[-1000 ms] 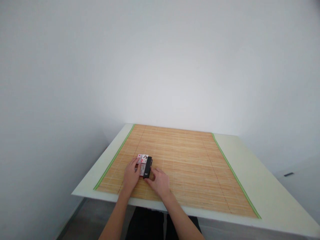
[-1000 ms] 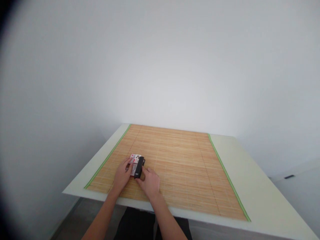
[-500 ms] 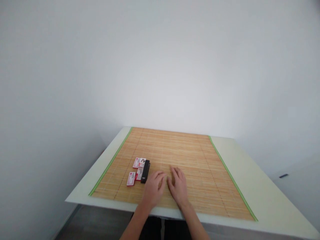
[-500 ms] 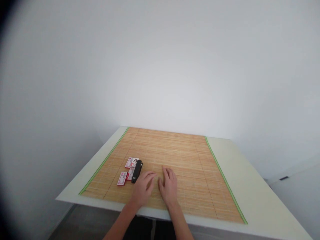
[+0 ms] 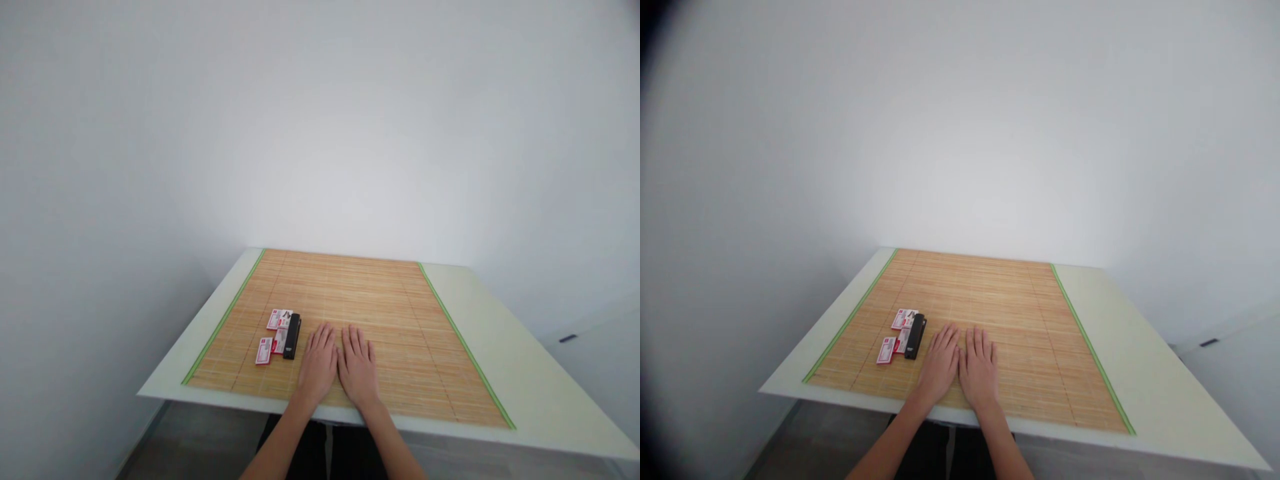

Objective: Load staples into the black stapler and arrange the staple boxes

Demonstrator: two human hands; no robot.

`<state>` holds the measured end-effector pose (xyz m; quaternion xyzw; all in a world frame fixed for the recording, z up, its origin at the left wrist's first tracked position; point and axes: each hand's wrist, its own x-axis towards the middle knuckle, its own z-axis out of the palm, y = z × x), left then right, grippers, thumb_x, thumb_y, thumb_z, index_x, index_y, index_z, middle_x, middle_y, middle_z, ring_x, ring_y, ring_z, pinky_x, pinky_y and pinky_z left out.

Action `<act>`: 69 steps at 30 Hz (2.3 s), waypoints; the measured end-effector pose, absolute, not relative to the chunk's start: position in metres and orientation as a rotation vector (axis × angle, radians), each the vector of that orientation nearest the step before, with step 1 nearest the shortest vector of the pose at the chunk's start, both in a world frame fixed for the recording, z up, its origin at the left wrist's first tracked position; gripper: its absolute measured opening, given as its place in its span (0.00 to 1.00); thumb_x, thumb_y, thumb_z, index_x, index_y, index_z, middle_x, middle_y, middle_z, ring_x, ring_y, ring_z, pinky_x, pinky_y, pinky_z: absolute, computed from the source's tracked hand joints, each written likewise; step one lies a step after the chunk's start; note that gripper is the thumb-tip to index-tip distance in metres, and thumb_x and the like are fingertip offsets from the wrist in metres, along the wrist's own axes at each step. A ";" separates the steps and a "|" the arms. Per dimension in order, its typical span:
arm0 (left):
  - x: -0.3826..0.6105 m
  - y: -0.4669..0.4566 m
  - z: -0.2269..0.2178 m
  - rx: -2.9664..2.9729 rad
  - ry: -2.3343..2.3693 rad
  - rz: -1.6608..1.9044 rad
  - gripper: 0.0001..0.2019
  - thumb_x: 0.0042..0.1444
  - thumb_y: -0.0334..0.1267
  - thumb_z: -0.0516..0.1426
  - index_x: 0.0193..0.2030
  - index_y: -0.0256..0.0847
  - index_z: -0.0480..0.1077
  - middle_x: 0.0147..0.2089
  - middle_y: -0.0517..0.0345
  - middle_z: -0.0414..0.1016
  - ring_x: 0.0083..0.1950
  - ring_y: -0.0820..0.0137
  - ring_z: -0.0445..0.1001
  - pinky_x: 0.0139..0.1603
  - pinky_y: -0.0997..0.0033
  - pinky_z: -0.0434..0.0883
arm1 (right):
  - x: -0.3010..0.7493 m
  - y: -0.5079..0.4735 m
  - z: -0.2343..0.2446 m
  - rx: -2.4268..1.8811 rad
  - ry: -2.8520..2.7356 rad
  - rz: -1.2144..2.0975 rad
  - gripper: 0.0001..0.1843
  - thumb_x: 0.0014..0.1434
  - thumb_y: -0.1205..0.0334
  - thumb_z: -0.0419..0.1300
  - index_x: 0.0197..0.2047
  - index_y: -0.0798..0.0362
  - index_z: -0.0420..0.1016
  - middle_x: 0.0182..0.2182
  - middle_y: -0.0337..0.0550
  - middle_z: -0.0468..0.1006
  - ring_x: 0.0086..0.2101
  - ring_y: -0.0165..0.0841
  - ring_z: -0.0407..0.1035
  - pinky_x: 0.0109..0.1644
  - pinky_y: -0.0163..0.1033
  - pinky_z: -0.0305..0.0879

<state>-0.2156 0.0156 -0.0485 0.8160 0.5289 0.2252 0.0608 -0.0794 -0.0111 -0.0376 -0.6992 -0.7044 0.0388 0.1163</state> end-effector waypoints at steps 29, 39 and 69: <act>-0.224 0.007 -0.043 2.567 1.622 0.603 0.29 0.73 0.48 0.45 0.78 0.48 0.49 0.80 0.55 0.49 0.80 0.59 0.45 0.78 0.44 0.52 | -0.050 -0.023 -0.036 -2.049 -2.088 0.104 0.30 0.74 0.51 0.43 0.77 0.36 0.48 0.76 0.34 0.44 0.75 0.40 0.38 0.76 0.57 0.33; -0.223 0.008 -0.045 2.565 1.620 0.604 0.28 0.73 0.47 0.45 0.77 0.48 0.51 0.80 0.55 0.50 0.80 0.59 0.46 0.77 0.44 0.52 | -0.050 -0.024 -0.039 -2.046 -2.115 0.075 0.31 0.74 0.49 0.42 0.78 0.38 0.47 0.77 0.35 0.41 0.75 0.41 0.36 0.76 0.59 0.32; -0.222 0.005 -0.040 2.564 1.614 0.592 0.27 0.73 0.46 0.46 0.77 0.50 0.52 0.79 0.55 0.52 0.80 0.58 0.45 0.77 0.41 0.50 | -0.050 -0.025 -0.032 -2.048 -2.080 0.160 0.31 0.74 0.50 0.44 0.77 0.38 0.51 0.77 0.36 0.44 0.75 0.40 0.36 0.76 0.57 0.31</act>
